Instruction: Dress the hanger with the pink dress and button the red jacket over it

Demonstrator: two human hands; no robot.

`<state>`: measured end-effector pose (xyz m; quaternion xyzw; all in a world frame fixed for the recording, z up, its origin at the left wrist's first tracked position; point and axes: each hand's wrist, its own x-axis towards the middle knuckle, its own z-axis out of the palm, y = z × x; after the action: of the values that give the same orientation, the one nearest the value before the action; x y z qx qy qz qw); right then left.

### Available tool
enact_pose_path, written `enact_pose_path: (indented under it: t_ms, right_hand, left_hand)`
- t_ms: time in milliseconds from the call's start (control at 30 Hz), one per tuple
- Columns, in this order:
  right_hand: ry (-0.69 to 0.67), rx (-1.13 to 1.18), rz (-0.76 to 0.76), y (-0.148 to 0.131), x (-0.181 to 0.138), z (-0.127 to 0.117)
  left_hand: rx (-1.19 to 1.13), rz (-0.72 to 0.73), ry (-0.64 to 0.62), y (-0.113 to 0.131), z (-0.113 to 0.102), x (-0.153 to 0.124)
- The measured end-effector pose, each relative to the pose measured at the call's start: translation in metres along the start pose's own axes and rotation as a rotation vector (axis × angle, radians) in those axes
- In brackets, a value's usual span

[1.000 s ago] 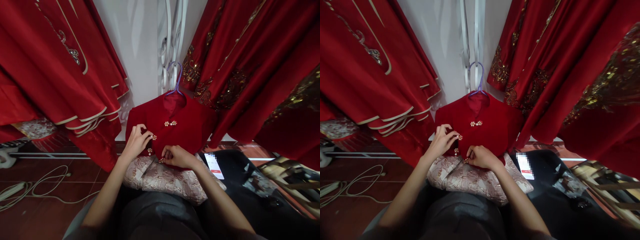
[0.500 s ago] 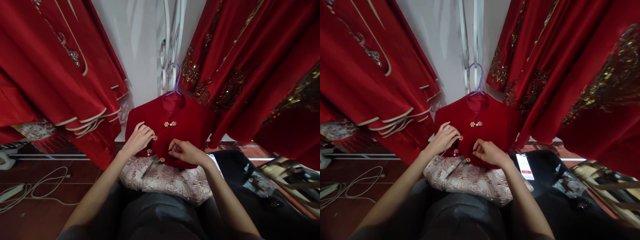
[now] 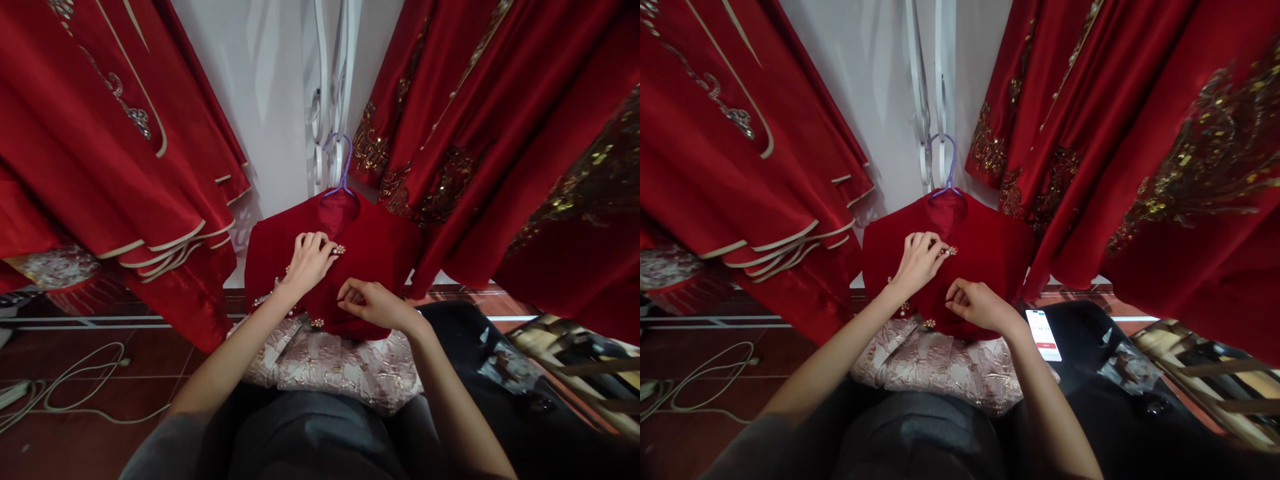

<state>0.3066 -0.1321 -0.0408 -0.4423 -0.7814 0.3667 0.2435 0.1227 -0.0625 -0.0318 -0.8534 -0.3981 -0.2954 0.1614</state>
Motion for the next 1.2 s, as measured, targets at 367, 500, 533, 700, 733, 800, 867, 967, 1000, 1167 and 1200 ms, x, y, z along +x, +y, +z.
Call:
enact_pose_path:
  t_ms: [367,500,533,700,733,800,867,967,1000,1167,1200]
  right_hand:
    - [-0.016,0.008,-0.019,0.005,0.001,0.0]
    - [-0.024,0.005,-0.029,0.006,0.003,0.002]
    - [-0.028,0.006,-0.029,0.006,0.003,0.002]
    - [-0.034,0.003,-0.029,0.006,0.003,0.003]
    - [-0.032,0.003,-0.026,0.006,0.002,0.003]
    - [-0.025,0.002,-0.019,0.006,0.002,0.003]
    - [-0.022,-0.005,-0.017,0.006,0.002,0.002]
    - [-0.026,-0.006,-0.017,0.007,0.002,0.002]
    - [-0.028,-0.003,-0.015,0.007,0.002,0.001]
    - [-0.035,-0.002,-0.005,0.007,0.002,-0.001]
    - [-0.036,-0.006,-0.006,0.007,0.002,-0.001]
  left_hand:
    - [0.155,-0.126,0.011,0.022,0.004,-0.005]
    - [0.126,-0.169,0.015,0.038,0.009,-0.007]
    - [0.119,-0.171,0.02,0.04,0.011,-0.007]
    - [0.108,-0.157,0.045,0.034,0.014,-0.005]
    - [0.112,-0.154,0.05,0.031,0.013,-0.004]
    - [0.118,-0.15,0.067,0.025,0.013,-0.005]
    - [0.1,-0.138,0.094,0.019,0.011,-0.006]
    - [0.002,-0.134,0.146,0.013,0.005,-0.015]
    - [-0.032,-0.156,0.162,0.011,0.002,-0.02]
    - [-0.022,-0.398,0.153,-0.006,-0.01,-0.058]
    - [-0.015,-0.411,0.131,-0.011,-0.012,-0.065]
